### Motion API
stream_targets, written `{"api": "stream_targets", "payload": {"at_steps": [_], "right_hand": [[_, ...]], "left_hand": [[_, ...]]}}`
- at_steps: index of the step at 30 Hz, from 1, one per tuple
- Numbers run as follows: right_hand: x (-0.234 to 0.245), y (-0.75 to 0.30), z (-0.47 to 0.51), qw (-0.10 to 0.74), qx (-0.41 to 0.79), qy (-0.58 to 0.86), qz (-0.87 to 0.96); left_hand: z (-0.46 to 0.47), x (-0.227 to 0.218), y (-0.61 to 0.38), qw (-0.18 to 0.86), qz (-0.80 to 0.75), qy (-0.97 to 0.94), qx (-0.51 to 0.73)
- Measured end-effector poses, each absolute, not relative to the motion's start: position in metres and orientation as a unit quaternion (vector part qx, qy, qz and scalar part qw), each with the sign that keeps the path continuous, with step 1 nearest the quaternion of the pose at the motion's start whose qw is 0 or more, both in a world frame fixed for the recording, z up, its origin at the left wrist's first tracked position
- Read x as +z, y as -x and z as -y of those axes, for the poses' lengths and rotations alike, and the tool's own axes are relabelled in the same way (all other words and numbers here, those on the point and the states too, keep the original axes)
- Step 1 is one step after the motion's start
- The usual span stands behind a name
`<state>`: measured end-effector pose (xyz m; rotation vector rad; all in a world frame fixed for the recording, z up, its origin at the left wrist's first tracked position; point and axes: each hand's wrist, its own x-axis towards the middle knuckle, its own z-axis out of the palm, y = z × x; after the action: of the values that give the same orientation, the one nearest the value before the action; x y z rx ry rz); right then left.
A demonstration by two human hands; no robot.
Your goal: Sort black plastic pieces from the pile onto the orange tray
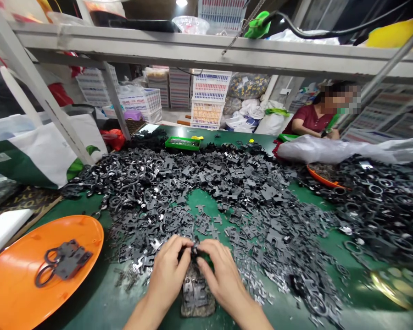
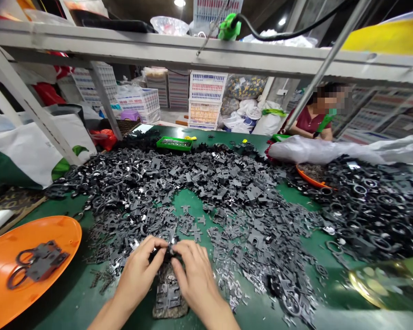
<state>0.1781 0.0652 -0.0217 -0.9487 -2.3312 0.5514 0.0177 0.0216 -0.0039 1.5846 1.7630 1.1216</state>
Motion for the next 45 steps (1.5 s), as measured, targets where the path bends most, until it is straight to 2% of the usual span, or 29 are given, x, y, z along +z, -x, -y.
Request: {"api": "stream_targets", "payload": {"at_steps": [9,13,20,22,25,27,29,31,35,37,41,45], "right_hand": [[-0.026,-0.169,-0.069,0.255,0.173,0.379,0.873],[-0.024,-0.172,-0.068,0.239,0.209,0.361,0.877],[-0.027,-0.167,-0.068,0.270,0.275,0.394,0.834],[-0.024,-0.166,-0.067,0.288,0.325,0.416,0.799],[-0.018,-0.168,-0.064,0.309,0.490,0.398,0.712],[-0.015,-0.172,-0.061,0.291,0.601,0.364,0.649],[-0.013,-0.176,-0.058,0.256,0.644,0.354,0.628],[-0.012,-0.180,-0.053,0.237,0.598,0.373,0.669],[-0.009,-0.183,-0.046,0.240,0.376,0.382,0.810],[-0.007,-0.184,-0.044,0.231,0.306,0.358,0.851],[-0.005,-0.190,-0.046,0.208,0.274,0.334,0.877],[-0.003,-0.194,-0.049,0.166,0.310,0.334,0.875]], "left_hand": [[-0.022,-0.013,-0.015,0.205,-0.654,-0.625,0.374],[-0.023,-0.012,-0.011,0.222,-0.663,-0.598,0.392],[-0.024,-0.012,-0.014,0.290,-0.645,-0.549,0.445],[-0.021,-0.016,-0.017,0.315,-0.640,-0.516,0.474],[-0.012,-0.022,-0.025,0.399,-0.583,-0.428,0.564],[-0.006,-0.023,-0.032,0.483,-0.522,-0.367,0.599],[-0.001,-0.024,-0.038,0.539,-0.493,-0.338,0.593],[0.002,-0.024,-0.041,0.545,-0.502,-0.323,0.588],[0.001,-0.028,-0.039,0.498,-0.544,-0.278,0.616],[0.002,-0.030,-0.038,0.491,-0.552,-0.268,0.619],[0.019,-0.039,-0.039,0.435,-0.614,-0.329,0.571],[0.046,-0.058,-0.039,0.238,-0.710,-0.483,0.454]]}}
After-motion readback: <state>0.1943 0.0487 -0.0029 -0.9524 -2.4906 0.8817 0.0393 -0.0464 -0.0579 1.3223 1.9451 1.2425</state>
